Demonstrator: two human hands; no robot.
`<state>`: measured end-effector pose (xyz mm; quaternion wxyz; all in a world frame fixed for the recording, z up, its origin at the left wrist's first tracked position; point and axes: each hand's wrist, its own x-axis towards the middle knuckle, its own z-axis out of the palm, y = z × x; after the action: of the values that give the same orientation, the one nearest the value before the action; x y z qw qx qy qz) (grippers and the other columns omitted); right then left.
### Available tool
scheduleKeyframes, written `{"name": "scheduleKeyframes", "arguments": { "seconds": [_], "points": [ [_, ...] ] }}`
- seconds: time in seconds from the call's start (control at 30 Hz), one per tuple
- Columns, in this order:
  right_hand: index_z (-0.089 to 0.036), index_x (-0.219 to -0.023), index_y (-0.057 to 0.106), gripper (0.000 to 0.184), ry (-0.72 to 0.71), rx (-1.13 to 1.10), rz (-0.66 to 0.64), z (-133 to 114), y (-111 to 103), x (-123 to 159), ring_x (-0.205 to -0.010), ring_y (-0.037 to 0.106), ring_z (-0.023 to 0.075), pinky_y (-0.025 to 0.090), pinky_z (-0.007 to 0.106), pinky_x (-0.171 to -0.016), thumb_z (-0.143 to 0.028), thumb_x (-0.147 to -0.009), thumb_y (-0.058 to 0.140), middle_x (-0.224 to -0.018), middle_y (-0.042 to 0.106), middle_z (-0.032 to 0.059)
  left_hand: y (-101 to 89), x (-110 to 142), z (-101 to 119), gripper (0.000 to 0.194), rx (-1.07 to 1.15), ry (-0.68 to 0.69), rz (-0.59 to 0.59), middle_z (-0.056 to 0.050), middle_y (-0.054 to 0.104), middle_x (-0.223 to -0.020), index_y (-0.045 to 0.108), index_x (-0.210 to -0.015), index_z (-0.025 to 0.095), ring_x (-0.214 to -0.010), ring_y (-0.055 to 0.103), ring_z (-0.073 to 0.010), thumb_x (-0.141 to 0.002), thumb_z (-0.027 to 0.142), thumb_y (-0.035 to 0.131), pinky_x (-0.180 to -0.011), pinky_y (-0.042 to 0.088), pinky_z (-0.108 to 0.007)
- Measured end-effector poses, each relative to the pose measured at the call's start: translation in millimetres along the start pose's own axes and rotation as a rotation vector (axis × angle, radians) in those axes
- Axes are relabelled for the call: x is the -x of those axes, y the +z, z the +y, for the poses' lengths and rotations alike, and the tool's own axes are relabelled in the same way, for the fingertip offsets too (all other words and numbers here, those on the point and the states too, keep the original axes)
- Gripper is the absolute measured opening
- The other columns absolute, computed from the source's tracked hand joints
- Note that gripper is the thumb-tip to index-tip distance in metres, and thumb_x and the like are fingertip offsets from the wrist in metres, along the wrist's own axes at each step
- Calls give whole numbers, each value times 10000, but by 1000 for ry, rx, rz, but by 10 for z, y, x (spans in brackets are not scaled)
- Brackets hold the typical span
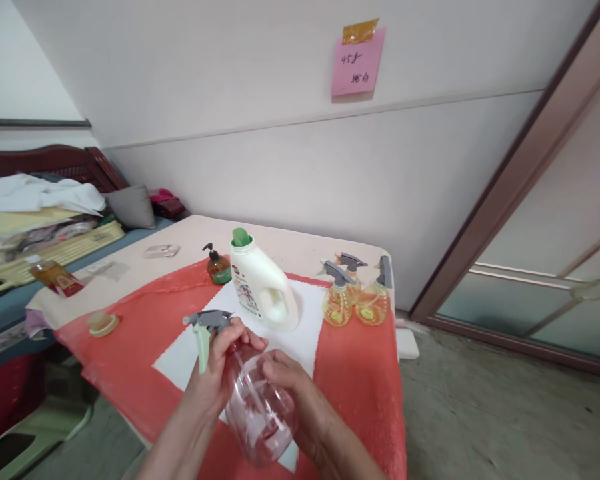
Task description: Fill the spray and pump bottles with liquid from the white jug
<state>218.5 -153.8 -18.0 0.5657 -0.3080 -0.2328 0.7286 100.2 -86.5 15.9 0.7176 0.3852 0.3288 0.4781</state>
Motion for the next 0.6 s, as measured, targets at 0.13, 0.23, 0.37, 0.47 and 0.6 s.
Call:
{"name": "scheduleKeyframes", "arguments": {
  "seconds": [0.13,0.23,0.37,0.47,0.6],
  "points": [
    [-207,-1038,573,476,-24,-51,133,93,-9,-85,-911,599,206,478,312,-725,-610,-785,567,-1042,615,80,-86,-100,61,214,21,120,207,-34,679,-650,558,-632,178,-746,670,-206,-734,323,678,-741,498,-316],
    [-289,-1105,524,704,-237,59,173,171,29,-161,-1043,567,246,475,334,-751,-501,-510,836,-1173,571,64,-203,-202,135,199,78,178,423,-24,679,-636,560,-637,172,-669,652,-170,-697,296,703,-727,498,-306],
    [-301,-1113,519,787,-260,129,234,244,49,-181,-960,610,205,477,280,-694,-420,-432,895,-1130,582,42,-245,-204,195,181,95,190,352,-13,681,-662,571,-668,176,-755,674,-186,-709,292,704,-787,496,-323],
    [-196,-1097,530,623,18,1,158,253,16,-156,-621,649,174,440,241,-487,-709,-744,559,-848,628,57,-181,-141,185,180,34,200,227,-22,696,-712,569,-678,182,-832,685,-211,-741,306,683,-793,494,-323],
    [-171,-1189,493,731,135,-89,79,244,7,-129,-542,655,161,425,209,-421,-777,-804,353,-900,652,95,-142,-125,147,169,31,237,282,1,688,-679,561,-694,187,-755,689,-198,-735,295,685,-734,497,-305]
  ]
}}
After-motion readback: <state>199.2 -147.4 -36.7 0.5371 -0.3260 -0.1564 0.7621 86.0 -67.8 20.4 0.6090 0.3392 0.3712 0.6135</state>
